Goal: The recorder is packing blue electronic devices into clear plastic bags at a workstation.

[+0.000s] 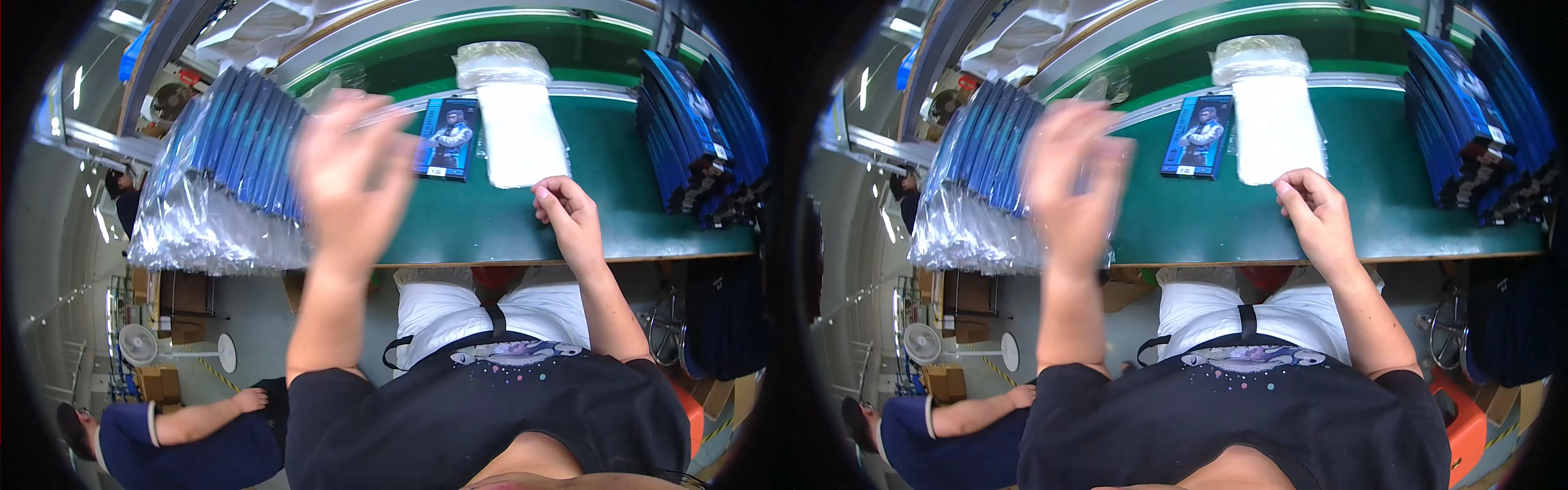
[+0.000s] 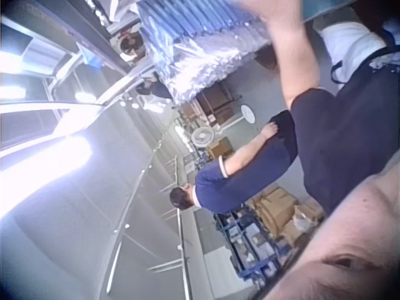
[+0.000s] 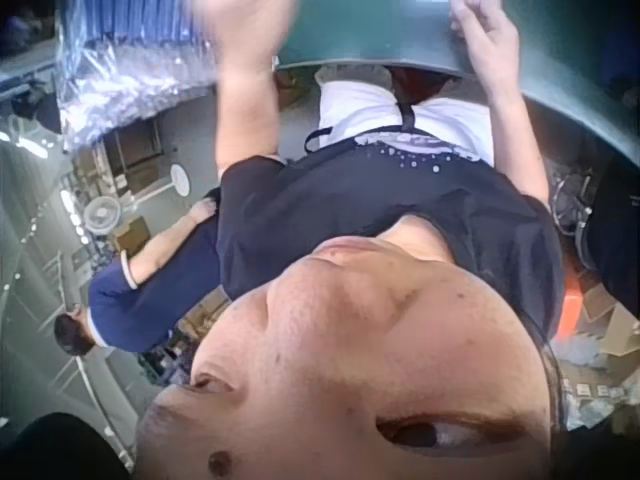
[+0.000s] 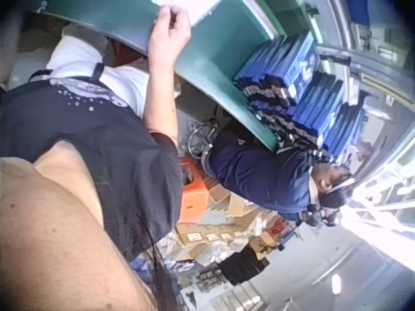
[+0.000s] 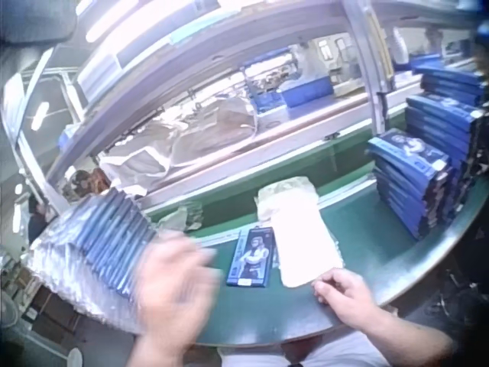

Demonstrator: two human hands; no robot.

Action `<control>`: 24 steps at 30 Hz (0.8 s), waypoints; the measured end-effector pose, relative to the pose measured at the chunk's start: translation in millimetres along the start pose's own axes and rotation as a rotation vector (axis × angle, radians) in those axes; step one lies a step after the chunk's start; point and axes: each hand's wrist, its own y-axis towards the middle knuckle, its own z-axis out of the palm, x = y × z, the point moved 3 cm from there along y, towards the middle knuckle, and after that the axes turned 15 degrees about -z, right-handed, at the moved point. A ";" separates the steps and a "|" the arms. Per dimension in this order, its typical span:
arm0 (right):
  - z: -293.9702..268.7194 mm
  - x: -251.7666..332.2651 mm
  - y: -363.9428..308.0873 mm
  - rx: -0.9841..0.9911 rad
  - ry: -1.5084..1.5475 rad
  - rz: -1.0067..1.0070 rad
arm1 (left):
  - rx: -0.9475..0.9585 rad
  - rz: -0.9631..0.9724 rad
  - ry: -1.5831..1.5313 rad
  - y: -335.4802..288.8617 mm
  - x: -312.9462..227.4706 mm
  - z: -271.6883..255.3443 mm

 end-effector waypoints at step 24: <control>-16.6 9.2 25.0 -0.117 0.314 -0.080 | 0.348 -0.272 -0.534 -111.4 -21.7 87.0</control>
